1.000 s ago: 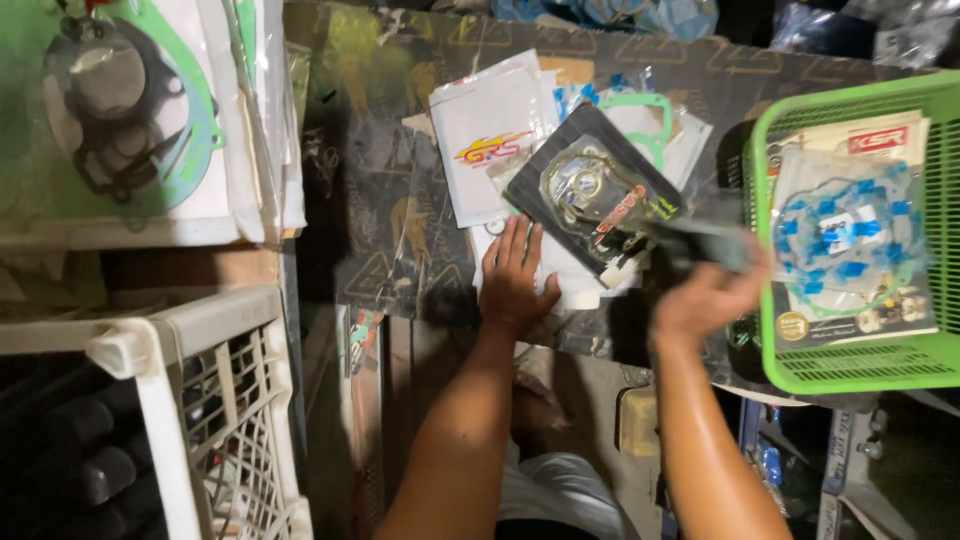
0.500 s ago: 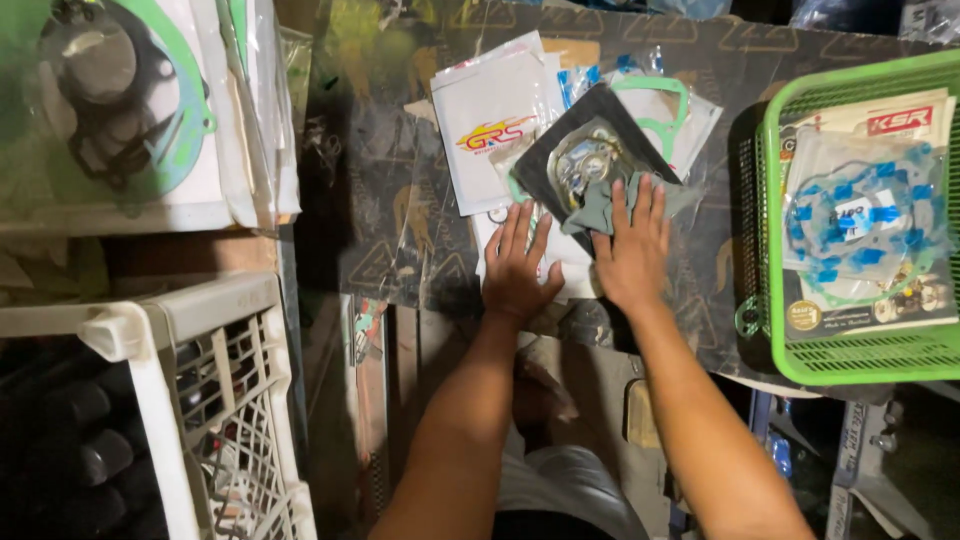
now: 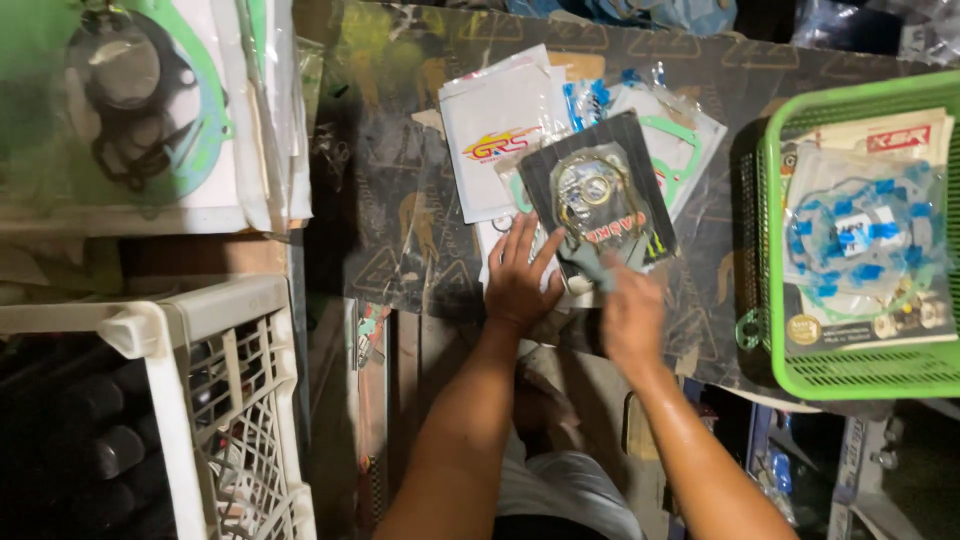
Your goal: The person wipes various packaged motorcycle parts and accessories with a grey cloth. They handle items such as mirrors, stickers, and small plastic bags, cleaning them one by one before placing them into a green basket.
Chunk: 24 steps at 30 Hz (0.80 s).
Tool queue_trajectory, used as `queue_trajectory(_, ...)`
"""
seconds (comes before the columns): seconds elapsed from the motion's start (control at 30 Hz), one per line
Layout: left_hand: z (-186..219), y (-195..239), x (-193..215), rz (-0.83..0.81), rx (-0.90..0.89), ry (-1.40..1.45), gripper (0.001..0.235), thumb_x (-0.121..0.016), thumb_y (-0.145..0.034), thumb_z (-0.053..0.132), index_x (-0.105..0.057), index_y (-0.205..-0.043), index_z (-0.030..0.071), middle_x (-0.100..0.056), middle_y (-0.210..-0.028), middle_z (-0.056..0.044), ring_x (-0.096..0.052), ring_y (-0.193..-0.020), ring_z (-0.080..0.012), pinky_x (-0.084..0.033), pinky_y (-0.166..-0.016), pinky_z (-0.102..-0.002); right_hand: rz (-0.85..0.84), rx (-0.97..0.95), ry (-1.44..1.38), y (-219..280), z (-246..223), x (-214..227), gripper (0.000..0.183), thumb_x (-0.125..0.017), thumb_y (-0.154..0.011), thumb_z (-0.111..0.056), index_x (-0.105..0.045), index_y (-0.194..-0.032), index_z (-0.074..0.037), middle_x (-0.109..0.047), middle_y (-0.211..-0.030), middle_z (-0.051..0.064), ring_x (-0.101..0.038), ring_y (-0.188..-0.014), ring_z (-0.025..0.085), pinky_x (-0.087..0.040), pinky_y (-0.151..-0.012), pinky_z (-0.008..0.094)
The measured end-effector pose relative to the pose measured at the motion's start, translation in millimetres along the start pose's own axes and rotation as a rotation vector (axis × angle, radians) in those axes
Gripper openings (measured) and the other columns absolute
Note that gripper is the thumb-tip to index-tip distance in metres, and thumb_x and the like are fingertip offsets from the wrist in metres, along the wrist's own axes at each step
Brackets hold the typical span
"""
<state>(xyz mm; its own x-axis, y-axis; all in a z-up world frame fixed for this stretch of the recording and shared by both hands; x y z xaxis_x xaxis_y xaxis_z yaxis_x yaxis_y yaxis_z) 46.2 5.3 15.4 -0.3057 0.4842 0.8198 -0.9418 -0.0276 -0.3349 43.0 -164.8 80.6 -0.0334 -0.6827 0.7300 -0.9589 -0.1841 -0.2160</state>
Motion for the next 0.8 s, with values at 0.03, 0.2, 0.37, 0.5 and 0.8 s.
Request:
queue_trajectory(0.03, 0.3, -1.7, -0.1, 0.004, 0.003, -0.005, 0.065, -0.053, -0.083, 0.041, -0.051, -0.148, 0.033, -0.047, -0.157, -0.014, -0.045, -0.147, -0.0342, -0.038, -0.113, -0.052, -0.002, 0.005, -0.005, -12.1, 1.1, 9.1, 0.027, -0.056, -0.092, -0.005, -0.075, -0.112, -0.003, -0.073, -0.116, 0.019, -0.066, -0.108, 0.043, -0.051, -0.093, 0.054)
queue_trajectory(0.2, 1.5, -3.6, 2.2, 0.02, 0.0, -0.072, 0.067, -0.054, -0.081, 0.04, -0.05, -0.148, 0.036, -0.048, -0.157, -0.011, -0.045, -0.148, -0.0304, -0.038, -0.113, -0.047, 0.453, -0.074, -0.053, -64.1, 11.3, 59.4, 0.053, -0.055, -0.079, 0.017, -0.073, -0.127, 0.003, -0.064, -0.137, 0.028, -0.061, -0.128, 0.041, -0.05, -0.108, 0.045)
queue_trajectory(0.37, -3.3, 5.4, -12.3, 0.016, 0.003, -0.131, 0.062, -0.055, -0.081, 0.041, -0.055, -0.143, 0.032, -0.047, -0.158, -0.01, -0.045, -0.148, -0.028, -0.038, -0.113, -0.045, -0.146, 0.183, 0.218, -64.0, -11.8, -47.3, 0.055, -0.058, -0.093, -0.015, -0.056, -0.147, -0.003, -0.049, -0.154, 0.023, -0.041, -0.145, 0.04, -0.032, -0.117, 0.056)
queue_trajectory(0.5, -4.1, -0.1, -5.2, 0.077, -0.019, -0.032, 0.051, -0.057, -0.084, 0.038, -0.056, -0.133, 0.029, -0.047, -0.157, -0.011, -0.048, -0.146, -0.0314, -0.038, -0.112, -0.047, -0.584, 0.281, 0.772, -67.0, 1.1, -81.8, 0.062, -0.047, -0.104, -0.041, -0.039, -0.161, -0.017, -0.038, -0.167, 0.003, -0.031, -0.155, 0.022, -0.024, -0.124, 0.051)
queue_trajectory(0.8, -2.5, -4.7, 2.5, 0.071, -0.003, -0.051, 0.067, -0.057, -0.078, 0.04, -0.052, -0.144, 0.036, -0.049, -0.157, -0.009, -0.047, -0.146, -0.028, -0.033, -0.116, -0.043, -0.52, 0.218, 0.398, -60.7, -1.1, -31.3, 0.053, -0.043, -0.105, -0.036, -0.047, -0.155, -0.019, -0.041, -0.164, 0.004, -0.03, -0.155, 0.027, -0.02, -0.123, 0.058)
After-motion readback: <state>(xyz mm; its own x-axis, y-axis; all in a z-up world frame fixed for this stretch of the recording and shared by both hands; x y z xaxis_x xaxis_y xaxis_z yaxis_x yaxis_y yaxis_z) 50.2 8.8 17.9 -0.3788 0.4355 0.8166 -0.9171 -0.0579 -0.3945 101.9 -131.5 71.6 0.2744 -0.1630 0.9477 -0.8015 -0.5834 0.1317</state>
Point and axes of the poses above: each hand's wrist, its own y-axis away from the middle knuckle, its own x-axis out of the back of the hand, z = x × y, the point moved 5 cm from there along -y, towards the middle knuckle
